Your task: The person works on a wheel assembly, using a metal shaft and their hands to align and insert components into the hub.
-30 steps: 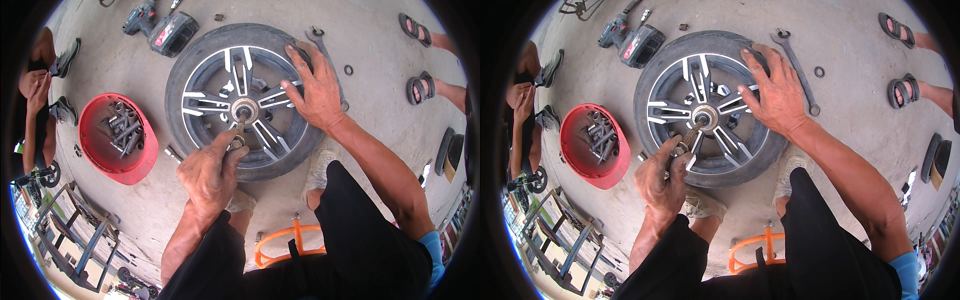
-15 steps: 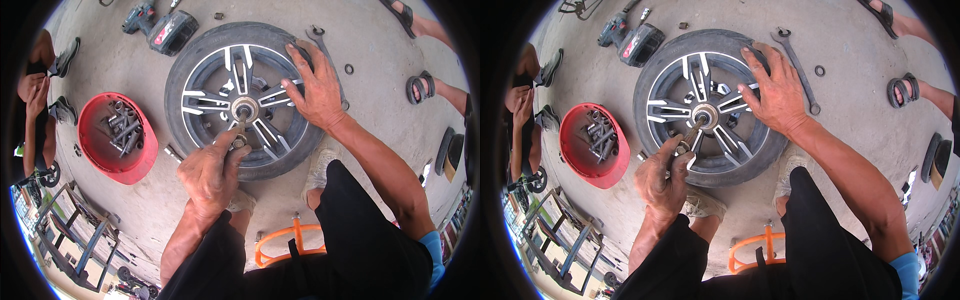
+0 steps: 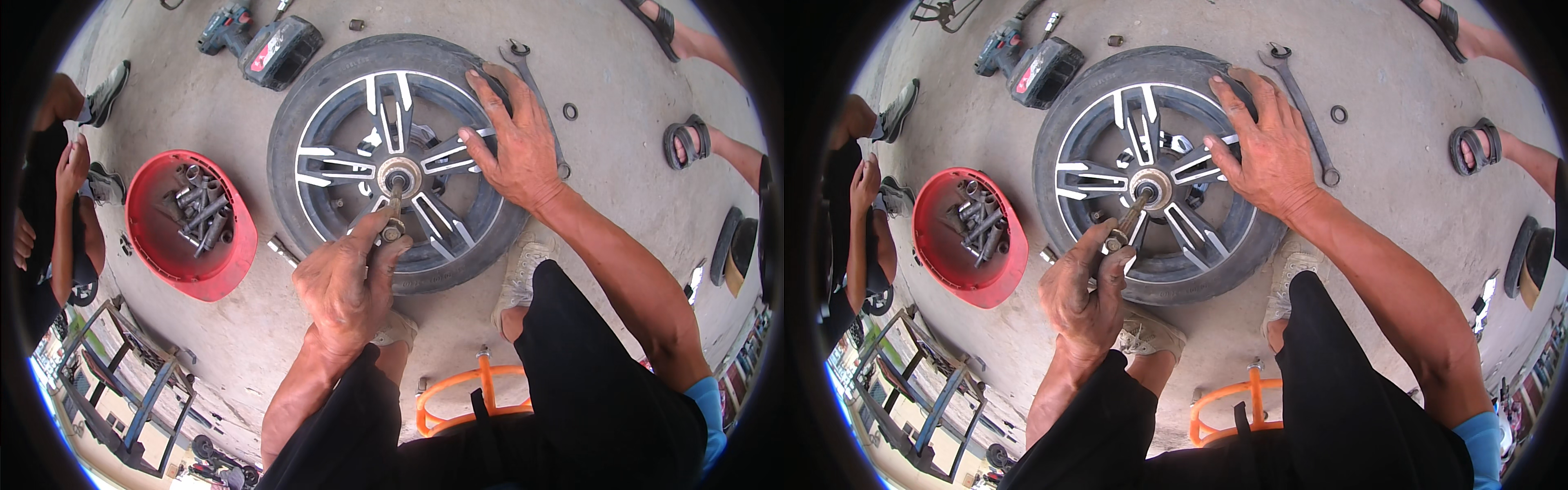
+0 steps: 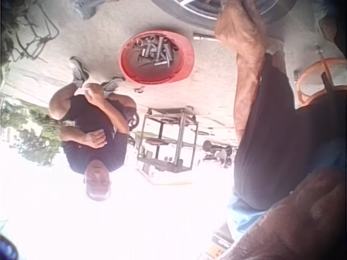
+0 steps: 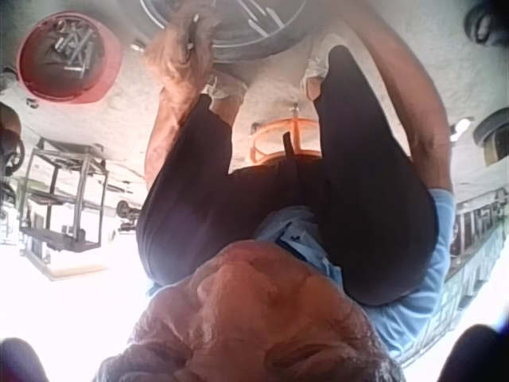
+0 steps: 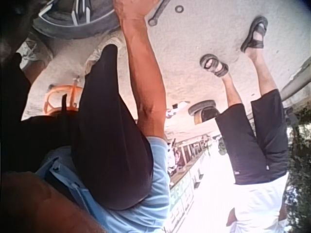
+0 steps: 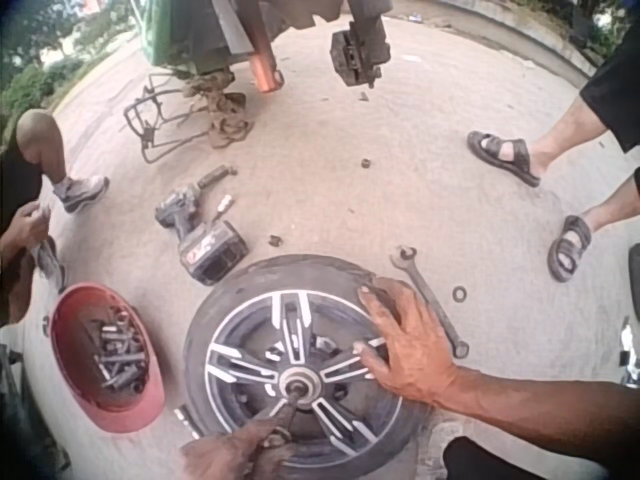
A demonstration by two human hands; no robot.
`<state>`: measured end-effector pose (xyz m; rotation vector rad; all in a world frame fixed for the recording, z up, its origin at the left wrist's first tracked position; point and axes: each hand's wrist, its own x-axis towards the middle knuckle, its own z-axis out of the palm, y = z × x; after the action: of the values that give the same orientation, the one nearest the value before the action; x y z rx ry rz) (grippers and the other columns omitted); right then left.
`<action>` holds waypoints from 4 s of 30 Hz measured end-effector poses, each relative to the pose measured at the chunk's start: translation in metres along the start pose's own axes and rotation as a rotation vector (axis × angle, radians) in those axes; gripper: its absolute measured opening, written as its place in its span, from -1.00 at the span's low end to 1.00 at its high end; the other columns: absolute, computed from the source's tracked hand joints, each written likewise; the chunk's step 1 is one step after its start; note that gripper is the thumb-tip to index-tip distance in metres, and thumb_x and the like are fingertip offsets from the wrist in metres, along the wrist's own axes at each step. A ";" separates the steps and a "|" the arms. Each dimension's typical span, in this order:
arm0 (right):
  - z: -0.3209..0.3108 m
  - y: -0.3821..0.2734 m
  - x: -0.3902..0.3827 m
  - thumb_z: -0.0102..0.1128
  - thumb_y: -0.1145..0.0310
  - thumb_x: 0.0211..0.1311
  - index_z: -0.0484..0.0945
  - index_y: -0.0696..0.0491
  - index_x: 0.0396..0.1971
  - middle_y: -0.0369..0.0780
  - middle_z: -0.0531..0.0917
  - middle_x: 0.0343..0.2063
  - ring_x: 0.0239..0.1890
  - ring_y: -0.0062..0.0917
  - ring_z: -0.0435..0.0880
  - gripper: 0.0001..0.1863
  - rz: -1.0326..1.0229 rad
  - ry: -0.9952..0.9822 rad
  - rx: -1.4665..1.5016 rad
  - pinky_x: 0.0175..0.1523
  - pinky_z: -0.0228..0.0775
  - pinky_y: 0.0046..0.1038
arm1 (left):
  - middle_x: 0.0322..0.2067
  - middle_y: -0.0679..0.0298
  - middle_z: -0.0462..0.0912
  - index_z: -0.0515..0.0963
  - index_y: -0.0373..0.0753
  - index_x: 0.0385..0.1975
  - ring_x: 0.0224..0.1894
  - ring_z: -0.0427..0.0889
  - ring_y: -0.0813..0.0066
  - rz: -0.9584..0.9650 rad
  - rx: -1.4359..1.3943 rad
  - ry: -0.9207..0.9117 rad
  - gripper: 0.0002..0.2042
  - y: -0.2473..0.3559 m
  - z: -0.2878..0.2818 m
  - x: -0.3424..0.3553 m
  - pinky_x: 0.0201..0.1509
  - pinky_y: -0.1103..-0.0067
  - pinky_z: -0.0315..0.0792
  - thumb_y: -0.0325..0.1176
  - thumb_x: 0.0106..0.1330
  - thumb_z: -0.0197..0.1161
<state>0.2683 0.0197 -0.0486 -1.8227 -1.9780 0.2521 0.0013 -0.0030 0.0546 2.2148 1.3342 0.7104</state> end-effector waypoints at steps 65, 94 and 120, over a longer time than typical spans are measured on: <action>-0.024 -0.043 -0.028 0.43 0.26 0.24 0.60 -0.05 0.29 -0.24 0.62 -0.11 0.03 -0.36 0.57 -0.42 -0.334 -0.089 0.030 0.27 0.31 -0.10 | -0.38 0.15 0.79 0.71 -0.32 0.02 -0.40 0.80 0.33 -0.044 0.006 -0.024 -0.68 -0.003 -0.003 -0.004 -0.29 0.49 0.61 -0.38 0.33 0.54; -0.008 -0.004 -0.005 0.45 0.14 0.24 0.40 -0.10 0.47 -0.15 0.35 0.44 0.52 -0.12 0.27 -0.21 -0.094 -0.043 -0.051 0.50 0.21 -0.03 | -0.31 0.15 0.84 0.70 -0.29 0.00 -0.48 0.78 0.31 0.025 0.013 0.037 -0.57 -0.008 0.000 0.001 -0.40 0.47 0.59 -0.37 0.13 0.65; -0.006 -0.002 -0.007 0.42 0.10 0.26 0.40 -0.12 0.47 -0.18 0.37 0.42 0.52 -0.15 0.27 -0.23 -0.095 -0.033 -0.056 0.51 0.22 -0.05 | -0.36 0.20 0.82 0.72 -0.27 -0.05 -0.54 0.72 0.35 0.057 0.051 0.054 -0.59 -0.011 -0.001 0.003 -0.44 0.48 0.54 -0.36 0.09 0.65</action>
<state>0.2691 0.0118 -0.0432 -1.7639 -2.1078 0.2005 -0.0052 0.0048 0.0493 2.2971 1.3342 0.7702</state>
